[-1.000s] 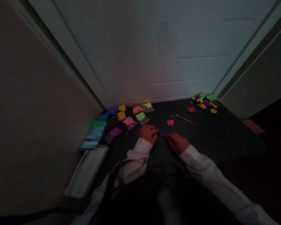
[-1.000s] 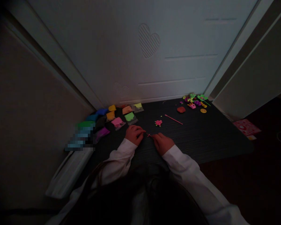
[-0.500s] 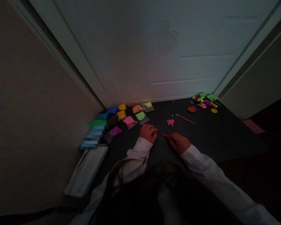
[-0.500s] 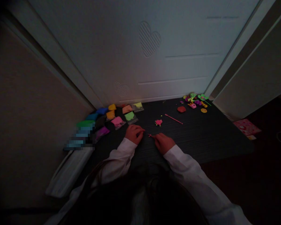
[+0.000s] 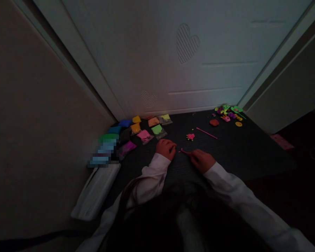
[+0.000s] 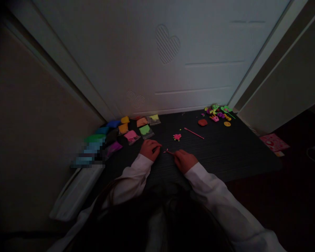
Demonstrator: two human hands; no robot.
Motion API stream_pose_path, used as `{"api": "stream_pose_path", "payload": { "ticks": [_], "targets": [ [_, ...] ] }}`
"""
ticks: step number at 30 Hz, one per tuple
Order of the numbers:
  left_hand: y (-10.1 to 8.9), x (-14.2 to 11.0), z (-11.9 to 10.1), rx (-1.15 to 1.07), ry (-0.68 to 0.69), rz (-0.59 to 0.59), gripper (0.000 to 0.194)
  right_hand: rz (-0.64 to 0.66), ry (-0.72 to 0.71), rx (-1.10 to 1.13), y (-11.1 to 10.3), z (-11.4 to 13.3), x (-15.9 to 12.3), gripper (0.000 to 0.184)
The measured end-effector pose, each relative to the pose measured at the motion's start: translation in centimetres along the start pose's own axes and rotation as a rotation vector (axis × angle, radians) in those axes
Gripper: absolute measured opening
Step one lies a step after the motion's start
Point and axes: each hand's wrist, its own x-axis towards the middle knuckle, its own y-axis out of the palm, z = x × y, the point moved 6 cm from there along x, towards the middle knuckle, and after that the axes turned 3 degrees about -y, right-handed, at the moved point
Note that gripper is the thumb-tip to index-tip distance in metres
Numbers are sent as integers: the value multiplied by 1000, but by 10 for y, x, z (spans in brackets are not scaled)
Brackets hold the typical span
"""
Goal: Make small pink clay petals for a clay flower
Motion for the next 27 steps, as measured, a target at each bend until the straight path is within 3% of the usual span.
{"api": "stream_pose_path", "payload": {
  "ticks": [12,22,27],
  "targets": [
    [2,1,9,1,2,-24,18,3,9,-22,4,10,20,22],
    [0,1,8,-1,-4,-45,19,-21,42,29,-4,-22,-38,22],
    [-2,2,9,-20,4,-72,18,-211,148,-40,-25,-45,-40,27]
  ]
}}
